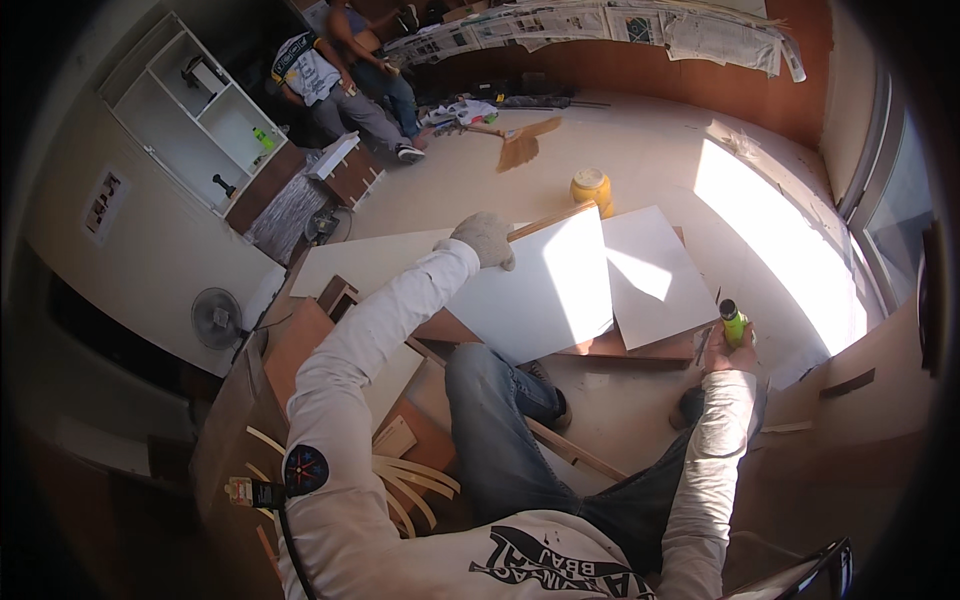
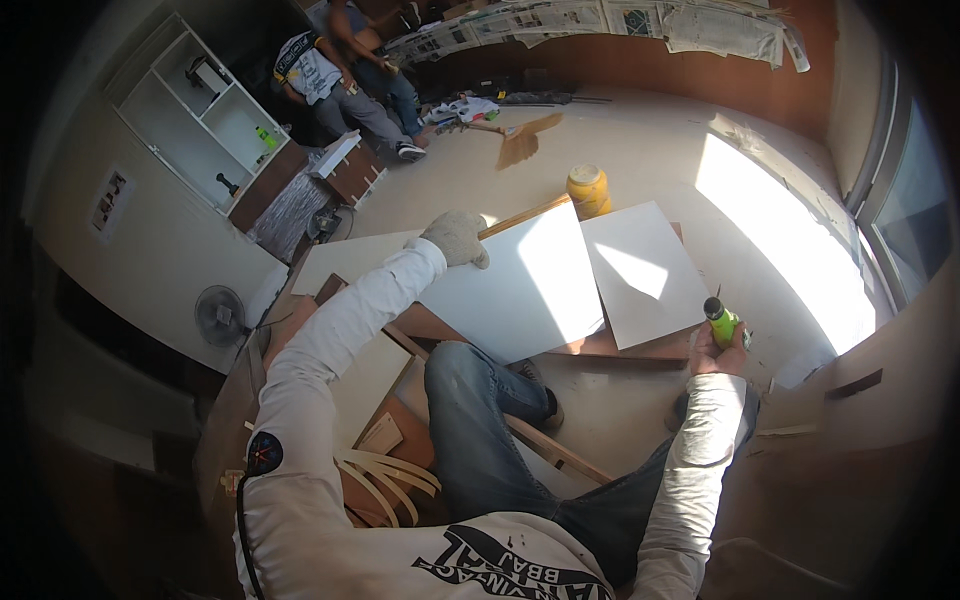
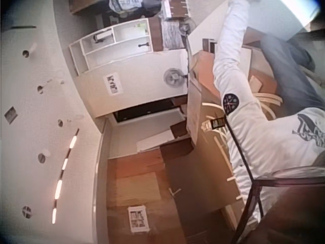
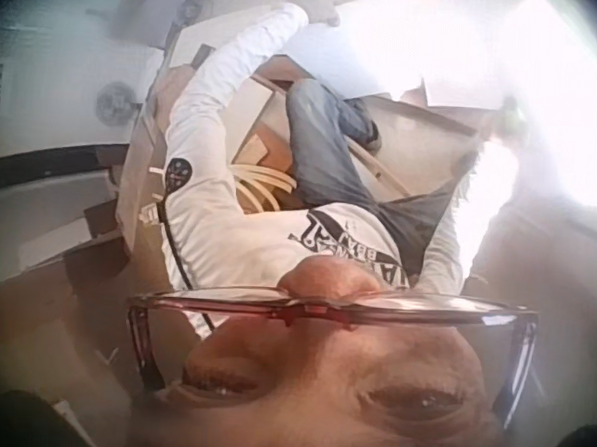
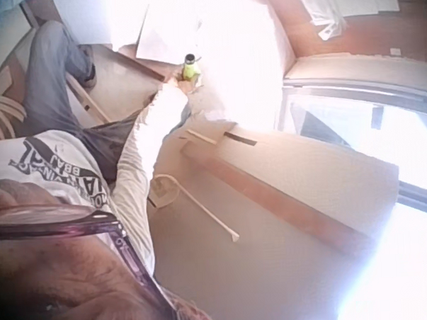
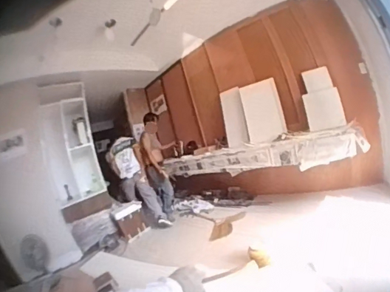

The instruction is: The person sits on the floor and applies glue from a green bottle to the edges of white wooden panels. They handle the panels and glue bottle, preparing them for assembly in a room with other workers and construction materials.

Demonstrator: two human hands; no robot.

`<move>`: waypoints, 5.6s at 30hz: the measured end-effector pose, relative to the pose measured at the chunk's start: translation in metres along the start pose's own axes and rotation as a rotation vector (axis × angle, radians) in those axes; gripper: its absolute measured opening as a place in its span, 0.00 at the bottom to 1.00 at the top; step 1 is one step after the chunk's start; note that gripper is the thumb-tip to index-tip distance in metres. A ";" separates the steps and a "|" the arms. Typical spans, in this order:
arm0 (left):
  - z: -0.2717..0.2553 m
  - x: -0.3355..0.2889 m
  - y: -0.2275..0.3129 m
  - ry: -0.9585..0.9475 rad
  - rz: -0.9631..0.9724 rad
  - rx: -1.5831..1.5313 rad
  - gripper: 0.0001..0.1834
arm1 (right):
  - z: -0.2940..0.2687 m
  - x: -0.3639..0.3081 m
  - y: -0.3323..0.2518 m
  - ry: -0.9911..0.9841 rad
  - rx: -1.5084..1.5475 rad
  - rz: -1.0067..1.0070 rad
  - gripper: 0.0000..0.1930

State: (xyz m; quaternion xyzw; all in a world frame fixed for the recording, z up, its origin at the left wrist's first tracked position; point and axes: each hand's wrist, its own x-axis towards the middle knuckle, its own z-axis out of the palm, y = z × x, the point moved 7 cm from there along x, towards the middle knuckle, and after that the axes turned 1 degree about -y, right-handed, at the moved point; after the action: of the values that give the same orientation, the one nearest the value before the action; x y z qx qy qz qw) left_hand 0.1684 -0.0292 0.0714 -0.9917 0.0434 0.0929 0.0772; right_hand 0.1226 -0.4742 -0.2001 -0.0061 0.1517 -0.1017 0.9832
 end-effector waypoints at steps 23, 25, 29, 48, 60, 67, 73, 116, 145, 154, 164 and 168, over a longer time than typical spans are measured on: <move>0.023 -0.004 -0.040 0.175 -0.101 -0.427 0.30 | 0.001 0.003 -0.010 -0.057 -0.099 0.055 0.14; 0.021 -0.015 -0.047 0.176 -0.111 -0.498 0.29 | -0.002 0.010 -0.023 -0.093 -0.108 0.062 0.14; 0.029 -0.042 -0.074 0.209 -0.116 -0.583 0.30 | -0.006 0.017 -0.018 -0.062 -0.100 0.030 0.15; 0.017 -0.081 -0.089 0.223 -0.055 -0.642 0.27 | 0.030 0.002 0.047 -0.230 -0.144 0.056 0.13; 0.035 -0.095 -0.097 0.269 -0.082 -0.590 0.26 | 0.071 -0.030 0.058 -0.439 -0.102 0.219 0.15; 0.031 -0.109 -0.061 0.291 0.094 -0.591 0.22 | 0.215 -0.119 0.140 -0.444 -0.582 -0.102 0.16; 0.033 -0.118 -0.061 0.417 0.194 -0.480 0.22 | 0.292 -0.174 0.191 -0.720 -0.990 -0.211 0.20; 0.056 -0.152 -0.107 0.393 -0.138 -0.629 0.26 | 0.365 -0.203 0.291 -1.054 -1.393 -0.458 0.20; 0.052 -0.154 -0.105 0.309 -0.205 -0.606 0.26 | 0.299 -0.147 0.304 -0.708 -1.096 -0.045 0.17; 0.051 -0.154 -0.102 0.420 -0.132 -0.599 0.25 | 0.272 -0.141 0.278 -0.715 -1.173 -0.243 0.18; 0.062 -0.155 -0.103 0.411 -0.121 -0.726 0.23 | 0.286 -0.170 0.288 -0.675 -1.127 -0.246 0.17; 0.058 -0.158 -0.100 0.447 -0.080 -0.625 0.24 | 0.299 -0.186 0.294 -0.780 -1.153 -0.340 0.18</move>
State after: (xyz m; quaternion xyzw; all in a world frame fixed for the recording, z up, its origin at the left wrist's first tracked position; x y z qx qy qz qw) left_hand 0.0136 0.0903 0.0596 -0.9641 -0.0099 -0.1201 -0.2365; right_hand 0.0974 -0.1546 0.1280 -0.5841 -0.1843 -0.1473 0.7766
